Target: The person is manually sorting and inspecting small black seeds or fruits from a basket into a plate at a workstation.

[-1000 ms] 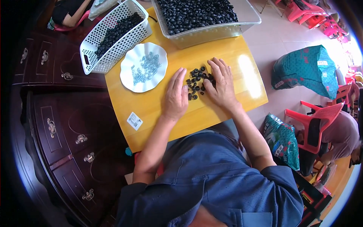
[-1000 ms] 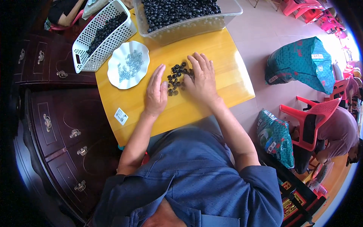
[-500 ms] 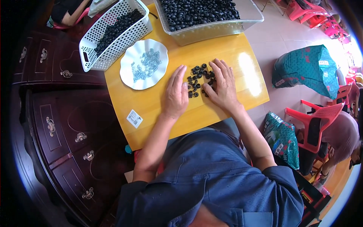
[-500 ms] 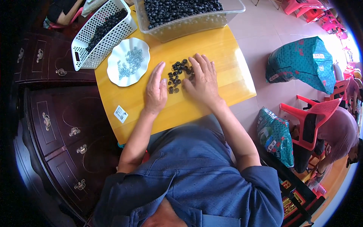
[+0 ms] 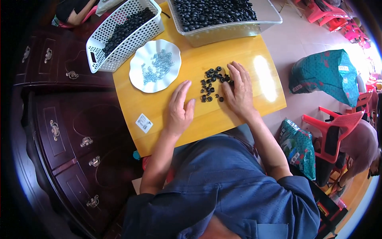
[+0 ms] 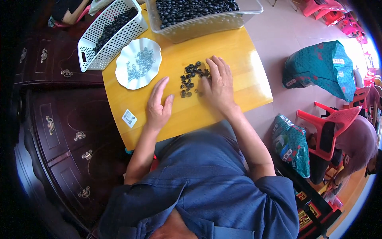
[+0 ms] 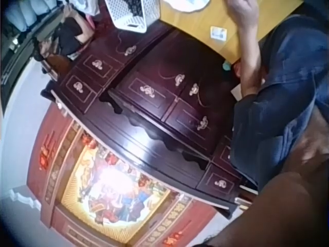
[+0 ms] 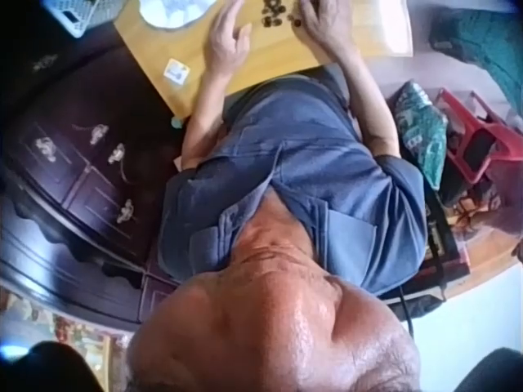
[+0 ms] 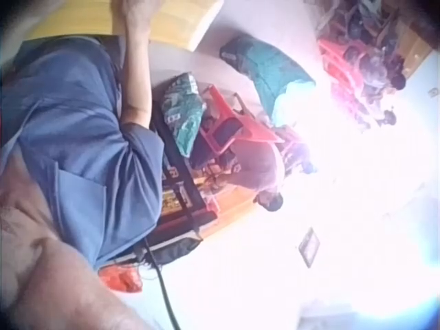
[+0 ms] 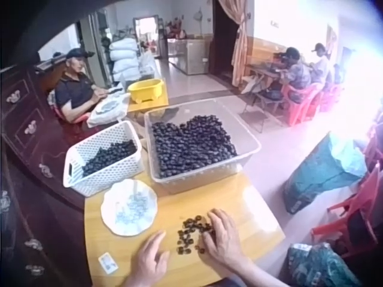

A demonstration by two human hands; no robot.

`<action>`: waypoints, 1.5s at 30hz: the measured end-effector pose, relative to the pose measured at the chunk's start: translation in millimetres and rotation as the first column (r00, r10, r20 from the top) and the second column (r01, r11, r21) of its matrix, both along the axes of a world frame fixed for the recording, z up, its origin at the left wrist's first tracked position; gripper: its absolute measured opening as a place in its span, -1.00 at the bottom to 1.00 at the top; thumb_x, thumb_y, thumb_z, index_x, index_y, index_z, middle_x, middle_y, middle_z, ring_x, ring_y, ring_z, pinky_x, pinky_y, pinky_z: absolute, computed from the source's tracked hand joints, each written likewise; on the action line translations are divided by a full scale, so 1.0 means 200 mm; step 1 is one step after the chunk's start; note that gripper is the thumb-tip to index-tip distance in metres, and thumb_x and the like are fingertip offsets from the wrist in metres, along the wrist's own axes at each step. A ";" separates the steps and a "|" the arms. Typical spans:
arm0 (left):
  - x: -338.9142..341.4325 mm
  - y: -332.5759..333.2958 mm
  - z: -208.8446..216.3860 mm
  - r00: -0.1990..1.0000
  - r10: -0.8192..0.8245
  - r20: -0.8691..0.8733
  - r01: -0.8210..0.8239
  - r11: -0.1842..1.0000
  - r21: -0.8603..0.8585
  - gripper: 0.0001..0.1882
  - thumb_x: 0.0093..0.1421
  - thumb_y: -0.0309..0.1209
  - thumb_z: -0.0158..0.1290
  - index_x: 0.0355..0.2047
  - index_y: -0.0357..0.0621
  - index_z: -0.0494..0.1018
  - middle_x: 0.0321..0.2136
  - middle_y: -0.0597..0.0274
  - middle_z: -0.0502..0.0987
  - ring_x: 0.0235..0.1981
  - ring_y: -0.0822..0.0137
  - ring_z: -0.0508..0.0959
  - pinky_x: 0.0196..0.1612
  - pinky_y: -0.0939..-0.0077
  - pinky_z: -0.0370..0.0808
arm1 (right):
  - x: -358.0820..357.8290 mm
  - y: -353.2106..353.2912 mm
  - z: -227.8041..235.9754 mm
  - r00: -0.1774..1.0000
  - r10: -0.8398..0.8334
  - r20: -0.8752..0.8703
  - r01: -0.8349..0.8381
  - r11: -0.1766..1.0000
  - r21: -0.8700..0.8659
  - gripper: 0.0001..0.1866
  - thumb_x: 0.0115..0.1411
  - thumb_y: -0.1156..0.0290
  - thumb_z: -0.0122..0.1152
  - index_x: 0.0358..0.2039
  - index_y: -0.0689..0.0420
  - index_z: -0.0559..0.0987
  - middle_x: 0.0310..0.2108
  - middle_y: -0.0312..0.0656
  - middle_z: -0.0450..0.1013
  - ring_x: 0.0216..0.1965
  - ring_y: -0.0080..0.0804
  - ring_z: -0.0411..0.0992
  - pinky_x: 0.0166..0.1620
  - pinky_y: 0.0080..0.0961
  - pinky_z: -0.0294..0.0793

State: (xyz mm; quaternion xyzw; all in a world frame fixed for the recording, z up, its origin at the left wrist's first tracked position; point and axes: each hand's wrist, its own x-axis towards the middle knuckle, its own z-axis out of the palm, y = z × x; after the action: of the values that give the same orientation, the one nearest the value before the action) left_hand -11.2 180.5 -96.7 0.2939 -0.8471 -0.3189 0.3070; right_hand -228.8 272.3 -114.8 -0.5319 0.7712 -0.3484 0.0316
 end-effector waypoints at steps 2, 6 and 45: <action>0.05 -0.03 0.02 0.999 0.024 -0.021 -0.024 1.000 -0.002 -0.48 0.23 -0.59 0.11 0.22 -0.33 0.38 0.14 -0.18 0.49 0.17 -0.13 0.51 0.22 0.17 0.46 | -0.02 0.01 -0.02 1.000 0.022 0.015 -0.022 1.000 -0.014 -0.41 0.24 0.44 0.22 0.28 0.19 0.37 0.30 0.10 0.30 0.36 0.14 0.20 0.39 -0.04 0.19; 0.13 -0.14 0.14 0.991 0.134 -0.022 -0.129 0.978 0.167 -0.55 0.22 -0.56 0.15 0.14 -0.25 0.47 0.09 -0.09 0.54 0.10 -0.09 0.57 0.15 0.17 0.51 | -0.03 0.02 -0.02 0.999 0.046 0.020 -0.045 0.999 -0.028 -0.43 0.24 0.44 0.21 0.28 0.19 0.38 0.30 0.08 0.30 0.37 0.12 0.20 0.39 -0.05 0.19; -0.01 -0.66 0.12 0.886 0.044 0.462 0.131 0.931 -0.341 -0.78 0.14 -0.50 0.22 -0.17 -0.11 0.61 -0.19 0.18 0.65 -0.19 0.04 0.65 -0.13 0.21 0.59 | -0.10 -0.02 -0.01 0.997 -0.018 0.076 0.030 0.985 -0.170 -0.68 0.34 0.52 0.09 0.09 0.22 0.53 0.11 0.06 0.49 0.20 -0.01 0.41 0.22 -0.24 0.43</action>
State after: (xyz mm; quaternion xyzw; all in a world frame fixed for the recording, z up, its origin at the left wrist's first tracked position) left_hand -13.0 48.0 -72.8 0.2799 -0.9462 -0.0849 0.1384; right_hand -248.1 269.0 -116.6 -0.5101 0.7430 -0.4333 0.0102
